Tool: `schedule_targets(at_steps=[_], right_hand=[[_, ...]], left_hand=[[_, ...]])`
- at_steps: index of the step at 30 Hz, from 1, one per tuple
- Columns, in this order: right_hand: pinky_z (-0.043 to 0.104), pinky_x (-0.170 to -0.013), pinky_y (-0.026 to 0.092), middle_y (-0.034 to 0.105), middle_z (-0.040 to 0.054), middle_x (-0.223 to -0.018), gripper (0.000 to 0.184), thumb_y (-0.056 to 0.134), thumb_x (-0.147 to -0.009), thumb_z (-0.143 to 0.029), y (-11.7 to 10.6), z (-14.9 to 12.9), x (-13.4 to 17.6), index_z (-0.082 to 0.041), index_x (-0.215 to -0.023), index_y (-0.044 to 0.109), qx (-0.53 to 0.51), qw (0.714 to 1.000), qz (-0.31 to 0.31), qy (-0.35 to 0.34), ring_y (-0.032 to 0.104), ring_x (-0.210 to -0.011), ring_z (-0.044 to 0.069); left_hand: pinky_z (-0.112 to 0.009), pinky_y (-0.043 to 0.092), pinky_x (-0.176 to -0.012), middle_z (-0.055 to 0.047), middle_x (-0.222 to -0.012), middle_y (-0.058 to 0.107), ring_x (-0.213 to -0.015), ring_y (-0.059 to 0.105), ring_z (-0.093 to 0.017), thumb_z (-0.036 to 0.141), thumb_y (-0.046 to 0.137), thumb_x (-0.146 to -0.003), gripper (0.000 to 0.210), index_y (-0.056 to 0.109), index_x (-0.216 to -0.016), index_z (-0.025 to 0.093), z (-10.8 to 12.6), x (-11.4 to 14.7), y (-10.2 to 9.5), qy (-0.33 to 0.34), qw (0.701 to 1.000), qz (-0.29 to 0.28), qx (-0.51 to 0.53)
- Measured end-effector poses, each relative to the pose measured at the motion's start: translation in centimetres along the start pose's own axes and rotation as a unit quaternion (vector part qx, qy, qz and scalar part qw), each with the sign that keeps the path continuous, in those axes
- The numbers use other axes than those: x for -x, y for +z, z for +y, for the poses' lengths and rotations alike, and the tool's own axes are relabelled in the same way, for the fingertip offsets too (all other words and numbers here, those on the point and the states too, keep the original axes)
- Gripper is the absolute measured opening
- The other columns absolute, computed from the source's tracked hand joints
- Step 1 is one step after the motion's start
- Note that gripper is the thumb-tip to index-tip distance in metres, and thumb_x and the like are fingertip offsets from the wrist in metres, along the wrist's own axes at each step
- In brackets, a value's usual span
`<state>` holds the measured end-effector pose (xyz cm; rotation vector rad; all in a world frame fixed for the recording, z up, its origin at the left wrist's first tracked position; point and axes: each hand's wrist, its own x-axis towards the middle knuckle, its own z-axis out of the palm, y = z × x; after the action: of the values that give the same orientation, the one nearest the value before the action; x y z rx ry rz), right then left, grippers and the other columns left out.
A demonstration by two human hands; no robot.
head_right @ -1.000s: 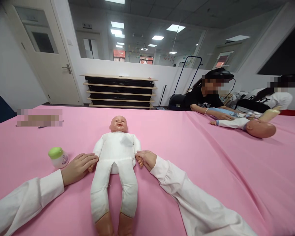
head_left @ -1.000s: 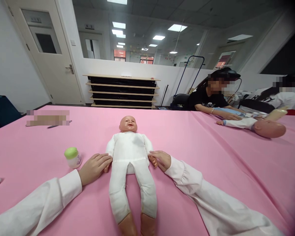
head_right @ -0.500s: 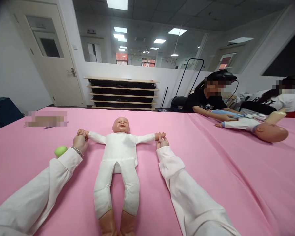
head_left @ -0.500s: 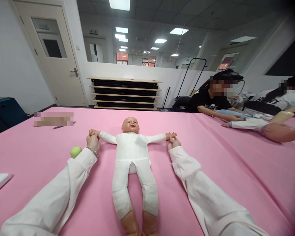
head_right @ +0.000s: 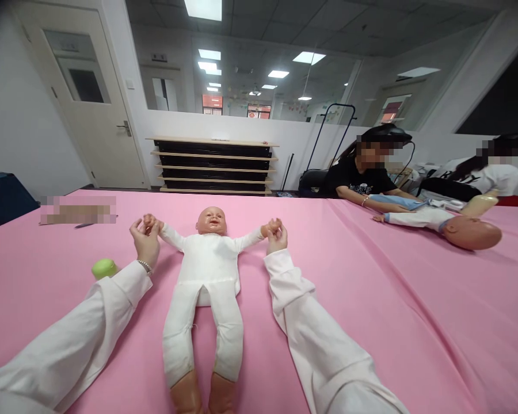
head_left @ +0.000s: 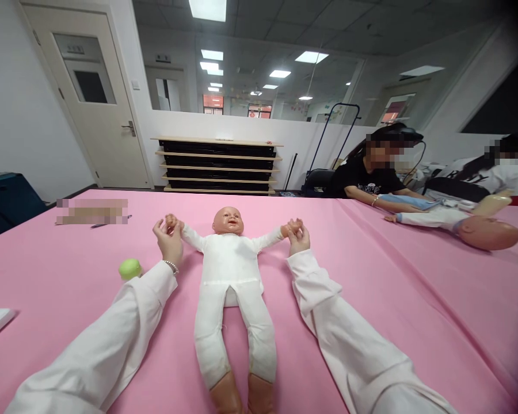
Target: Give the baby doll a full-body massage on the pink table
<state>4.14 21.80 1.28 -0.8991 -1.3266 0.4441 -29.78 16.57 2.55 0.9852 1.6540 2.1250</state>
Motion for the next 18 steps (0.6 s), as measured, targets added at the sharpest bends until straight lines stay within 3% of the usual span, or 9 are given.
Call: schedule_targets(at_steps=[3,7,10,13,18], right_hand=[[0.041,-0.098,0.041,0.049,0.0111,-0.127,0.050,0.041,-0.082,-0.026,3.1,-2.7,-0.4,-0.017,-0.130,0.038,0.062,0.994,-0.044,-0.077,0.047,-0.118,0.021],[0.037,-0.089,0.045,0.062,0.0083,-0.108,0.040,0.047,-0.080,-0.019,6.4,-4.9,1.2,-0.020,-0.119,0.054,0.111,0.970,-0.151,-0.154,0.056,-0.099,0.020],[0.038,-0.083,0.045,0.063,0.0089,-0.104,0.038,0.042,-0.084,-0.015,7.6,-5.0,2.7,-0.022,-0.120,0.055,0.225,0.906,-0.242,-0.266,0.055,-0.095,0.021],[0.037,-0.082,0.044,0.062,0.0085,-0.106,0.034,0.042,-0.087,-0.018,7.9,-4.1,3.6,-0.023,-0.118,0.056,0.292,0.847,-0.285,-0.341,0.053,-0.097,0.021],[0.037,-0.087,0.041,0.061,0.0082,-0.106,0.031,0.041,-0.088,-0.019,8.0,-2.8,3.9,-0.022,-0.114,0.058,0.319,0.816,-0.305,-0.373,0.053,-0.098,0.020]], left_hand=[[-0.032,0.045,-0.085,-0.008,-0.112,0.059,-0.098,0.057,-0.016,0.029,0.056,-0.077,0.039,0.044,-0.113,0.022,2.8,1.7,1.5,0.107,0.988,-0.097,-0.062],[-0.033,0.043,-0.086,-0.004,-0.108,0.063,-0.097,0.058,-0.018,0.024,0.050,-0.082,0.028,0.054,-0.109,0.022,3.7,3.5,2.7,0.248,0.934,-0.207,-0.153],[-0.035,0.041,-0.086,-0.006,-0.106,0.065,-0.094,0.059,-0.019,0.020,0.050,-0.082,0.032,0.055,-0.113,0.019,2.9,4.2,2.8,0.317,0.887,-0.246,-0.229],[-0.035,0.039,-0.086,-0.006,-0.111,0.064,-0.100,0.057,-0.020,0.017,0.049,-0.082,0.033,0.055,-0.114,0.019,1.8,4.8,2.5,0.369,0.844,-0.285,-0.264],[-0.036,0.038,-0.088,-0.004,-0.121,0.058,-0.108,0.051,-0.019,0.012,0.047,-0.081,0.040,0.052,-0.119,0.023,0.6,5.4,2.7,0.402,0.823,-0.305,-0.263]])
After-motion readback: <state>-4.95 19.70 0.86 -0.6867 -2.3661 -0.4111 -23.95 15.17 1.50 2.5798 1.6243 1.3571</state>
